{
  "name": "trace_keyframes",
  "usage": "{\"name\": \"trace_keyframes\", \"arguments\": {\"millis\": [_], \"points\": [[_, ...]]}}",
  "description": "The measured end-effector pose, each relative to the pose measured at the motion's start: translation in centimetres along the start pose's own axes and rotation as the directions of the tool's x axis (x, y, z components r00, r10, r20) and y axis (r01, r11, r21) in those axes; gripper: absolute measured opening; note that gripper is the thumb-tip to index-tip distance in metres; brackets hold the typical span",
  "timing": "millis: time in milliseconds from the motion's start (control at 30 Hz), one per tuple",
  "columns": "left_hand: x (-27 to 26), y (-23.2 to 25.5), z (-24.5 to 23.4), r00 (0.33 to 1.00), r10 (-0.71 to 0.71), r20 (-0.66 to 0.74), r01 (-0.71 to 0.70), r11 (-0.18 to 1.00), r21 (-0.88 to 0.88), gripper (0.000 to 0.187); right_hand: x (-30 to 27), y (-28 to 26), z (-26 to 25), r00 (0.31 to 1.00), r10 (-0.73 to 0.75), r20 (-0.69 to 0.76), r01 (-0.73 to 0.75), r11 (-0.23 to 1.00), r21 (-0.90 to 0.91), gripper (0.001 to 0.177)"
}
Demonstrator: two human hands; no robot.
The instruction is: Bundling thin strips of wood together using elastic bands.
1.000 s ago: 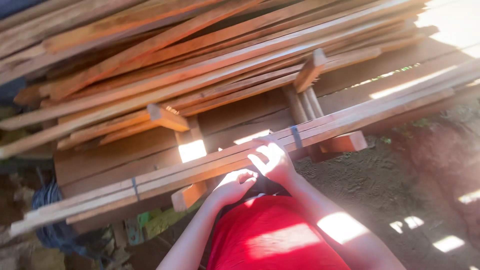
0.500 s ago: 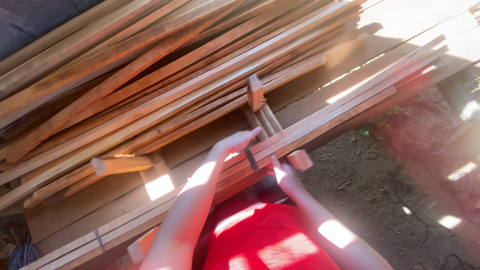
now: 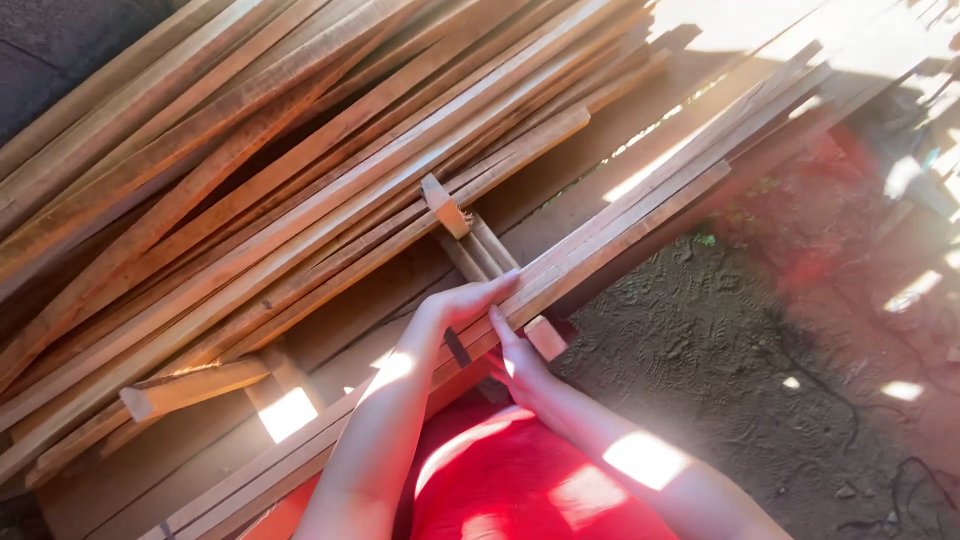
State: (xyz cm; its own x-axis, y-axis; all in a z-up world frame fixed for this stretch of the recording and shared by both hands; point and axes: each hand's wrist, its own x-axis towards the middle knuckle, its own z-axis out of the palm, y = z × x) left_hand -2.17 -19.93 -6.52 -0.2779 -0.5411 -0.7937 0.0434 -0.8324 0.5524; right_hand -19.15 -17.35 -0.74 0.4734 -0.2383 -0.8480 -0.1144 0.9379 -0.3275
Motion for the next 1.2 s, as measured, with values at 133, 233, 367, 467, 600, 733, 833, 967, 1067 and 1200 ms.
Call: {"name": "trace_keyframes", "arguments": {"millis": [133, 233, 367, 467, 600, 733, 833, 967, 1067, 1200], "points": [[-0.3, 0.5, 0.4, 0.996, 0.088, 0.015, -0.088, 0.995, -0.05, 0.096, 0.4, 0.2, -0.1, 0.98, 0.033, -0.195, -0.058, 0.991, -0.124, 0.085], [-2.3, 1.6, 0.8, 0.989, -0.042, -0.144, 0.054, 0.996, 0.076, 0.097, 1.6, 0.6, -0.7, 0.994, 0.037, -0.103, -0.047, 0.994, -0.101, 0.085], [0.9, -1.0, -1.3, 0.997, 0.031, 0.067, -0.025, 0.997, -0.079, 0.086, 3.1, 0.5, -1.0, 0.998, -0.057, 0.023, 0.054, 0.995, 0.088, 0.086], [1.1, -2.4, -1.3, 0.964, 0.146, 0.221, -0.091, 0.967, -0.239, 0.078, 2.7, 0.3, -0.7, 0.998, -0.056, 0.013, 0.055, 0.998, 0.036, 0.087], [-1.6, -1.5, 0.3, 0.991, 0.077, -0.11, -0.086, 0.992, -0.088, 0.076, 3.7, 0.8, -2.6, 0.998, -0.019, -0.066, 0.008, 0.988, -0.155, 0.081], [-10.0, 1.2, 4.1, 0.813, 0.277, -0.512, 0.007, 0.875, 0.484, 0.069, 3.4, 2.4, -5.1, 0.955, -0.268, 0.129, 0.298, 0.871, -0.391, 0.062], [-16.0, 0.1, 6.2, 0.721, 0.331, -0.609, -0.101, 0.92, 0.38, 0.059, -2.7, 1.0, -3.5, 0.824, -0.414, 0.386, 0.486, 0.168, -0.858, 0.033], [-19.9, -5.1, 5.5, 0.558, 0.58, -0.593, -0.061, 0.742, 0.668, 0.088, -8.5, -3.8, 3.8, 0.35, -0.508, 0.787, 0.655, -0.468, -0.593, 0.047], [-20.5, -9.8, 6.5, 0.418, 0.677, -0.606, 0.153, 0.605, 0.781, 0.098, -6.0, -4.5, 6.6, 0.176, -0.345, 0.922, 0.503, -0.774, -0.385, 0.072], [-20.2, -11.9, 7.1, 0.301, 0.738, -0.604, 0.382, 0.487, 0.785, 0.082, -1.1, -5.0, 8.2, 0.727, 0.099, 0.679, 0.478, -0.782, -0.399, 0.073]]}}
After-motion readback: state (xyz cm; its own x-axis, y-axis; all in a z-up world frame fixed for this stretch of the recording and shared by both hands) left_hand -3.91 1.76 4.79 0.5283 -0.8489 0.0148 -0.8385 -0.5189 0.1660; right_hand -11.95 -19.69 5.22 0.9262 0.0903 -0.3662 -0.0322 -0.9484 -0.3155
